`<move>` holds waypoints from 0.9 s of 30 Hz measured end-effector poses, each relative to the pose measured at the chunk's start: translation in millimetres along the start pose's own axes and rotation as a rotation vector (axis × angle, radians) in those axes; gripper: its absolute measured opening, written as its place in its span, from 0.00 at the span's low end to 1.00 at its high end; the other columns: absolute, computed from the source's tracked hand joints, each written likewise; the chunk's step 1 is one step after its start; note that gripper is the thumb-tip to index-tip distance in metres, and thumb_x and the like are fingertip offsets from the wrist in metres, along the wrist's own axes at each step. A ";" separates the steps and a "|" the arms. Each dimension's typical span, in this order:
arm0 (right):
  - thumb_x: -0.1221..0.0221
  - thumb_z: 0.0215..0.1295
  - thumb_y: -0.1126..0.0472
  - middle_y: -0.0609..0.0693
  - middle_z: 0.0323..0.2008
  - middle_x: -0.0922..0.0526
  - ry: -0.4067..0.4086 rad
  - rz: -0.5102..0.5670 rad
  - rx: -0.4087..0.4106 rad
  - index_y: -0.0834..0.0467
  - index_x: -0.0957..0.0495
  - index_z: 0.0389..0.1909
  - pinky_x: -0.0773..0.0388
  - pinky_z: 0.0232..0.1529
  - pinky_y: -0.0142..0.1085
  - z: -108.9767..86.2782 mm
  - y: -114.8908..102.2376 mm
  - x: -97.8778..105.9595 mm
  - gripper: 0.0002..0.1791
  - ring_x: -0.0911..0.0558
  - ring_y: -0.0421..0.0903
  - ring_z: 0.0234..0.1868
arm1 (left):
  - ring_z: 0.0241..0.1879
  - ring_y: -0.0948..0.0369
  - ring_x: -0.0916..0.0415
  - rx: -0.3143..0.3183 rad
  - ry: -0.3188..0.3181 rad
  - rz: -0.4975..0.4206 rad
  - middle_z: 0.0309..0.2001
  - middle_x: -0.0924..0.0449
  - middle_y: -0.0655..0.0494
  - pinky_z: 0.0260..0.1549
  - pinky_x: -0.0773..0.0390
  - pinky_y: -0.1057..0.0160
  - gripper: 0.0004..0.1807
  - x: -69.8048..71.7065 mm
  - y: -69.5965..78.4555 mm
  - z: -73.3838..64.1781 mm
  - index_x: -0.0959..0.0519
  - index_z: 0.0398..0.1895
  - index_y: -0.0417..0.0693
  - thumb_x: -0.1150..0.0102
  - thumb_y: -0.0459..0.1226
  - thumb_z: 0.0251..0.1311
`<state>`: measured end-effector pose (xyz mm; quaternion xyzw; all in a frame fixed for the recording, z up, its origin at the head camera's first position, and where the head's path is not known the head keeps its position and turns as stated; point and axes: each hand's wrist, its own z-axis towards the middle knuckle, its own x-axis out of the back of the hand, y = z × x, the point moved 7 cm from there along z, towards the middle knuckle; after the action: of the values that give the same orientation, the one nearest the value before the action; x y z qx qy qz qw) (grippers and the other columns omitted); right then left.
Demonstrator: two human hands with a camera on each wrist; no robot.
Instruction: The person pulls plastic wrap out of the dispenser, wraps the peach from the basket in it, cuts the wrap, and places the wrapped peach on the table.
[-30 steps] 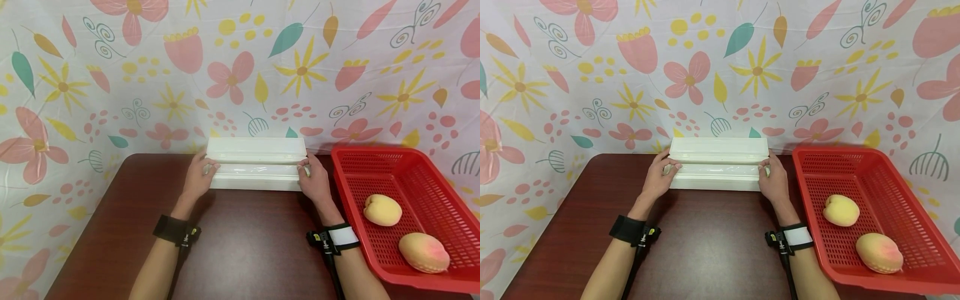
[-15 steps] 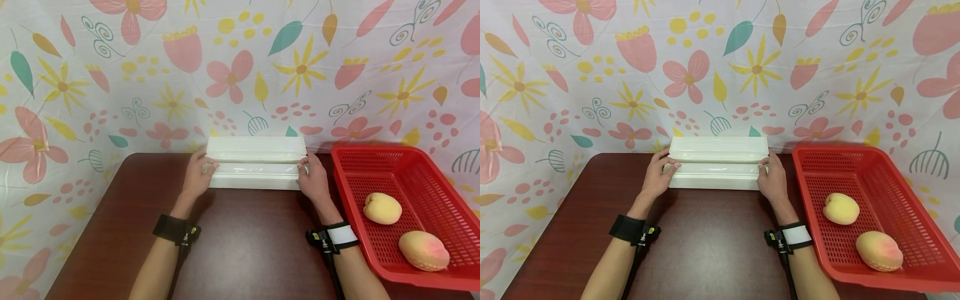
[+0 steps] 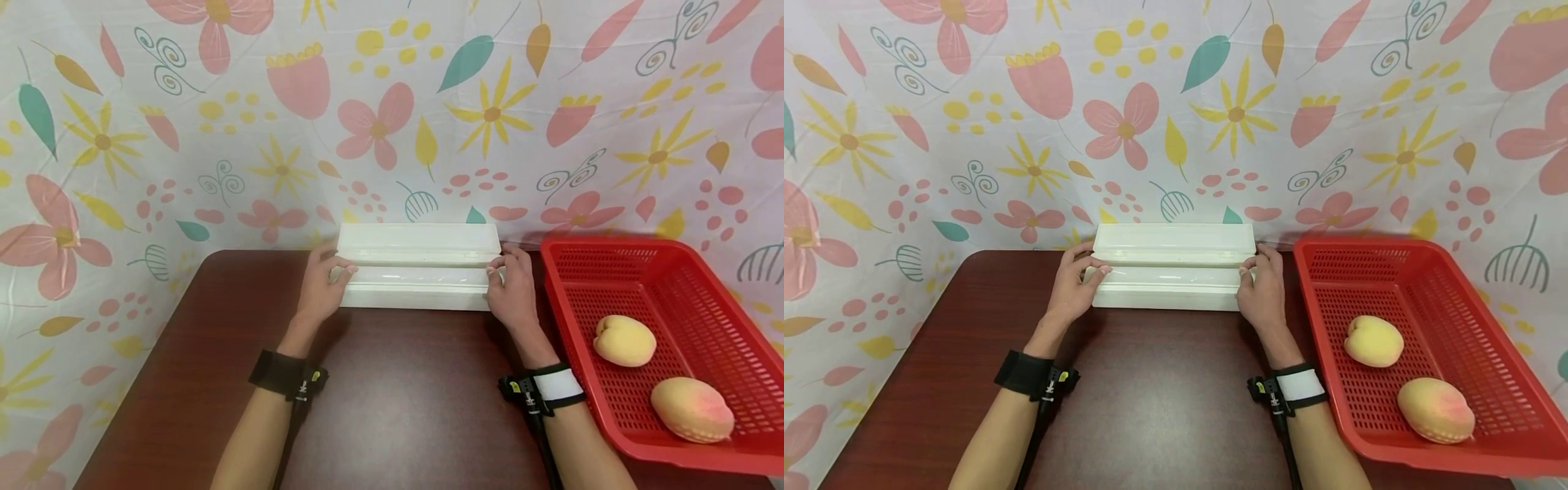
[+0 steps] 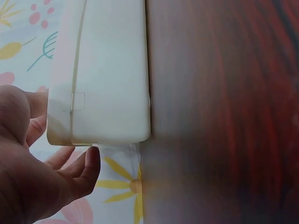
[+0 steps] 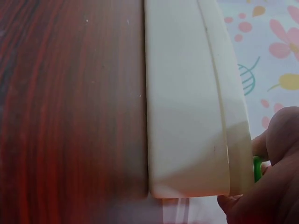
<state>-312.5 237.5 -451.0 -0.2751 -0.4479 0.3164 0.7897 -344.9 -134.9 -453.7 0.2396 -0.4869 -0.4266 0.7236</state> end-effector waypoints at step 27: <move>0.37 0.71 0.70 0.61 0.44 0.16 0.136 -0.046 -0.009 0.66 0.15 0.39 0.31 0.47 0.48 -1.9 -6.0 14.5 0.03 0.23 0.61 0.46 | 0.51 0.49 0.21 -0.200 0.080 0.038 0.43 0.11 0.49 0.63 0.34 0.49 0.02 9.7 12.0 4.8 0.10 0.37 0.43 0.29 0.33 0.66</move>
<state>-303.5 244.2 -439.8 -0.2893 -0.4007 0.2765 0.8242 -343.0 -136.6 -437.8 0.1737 -0.4171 -0.4494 0.7707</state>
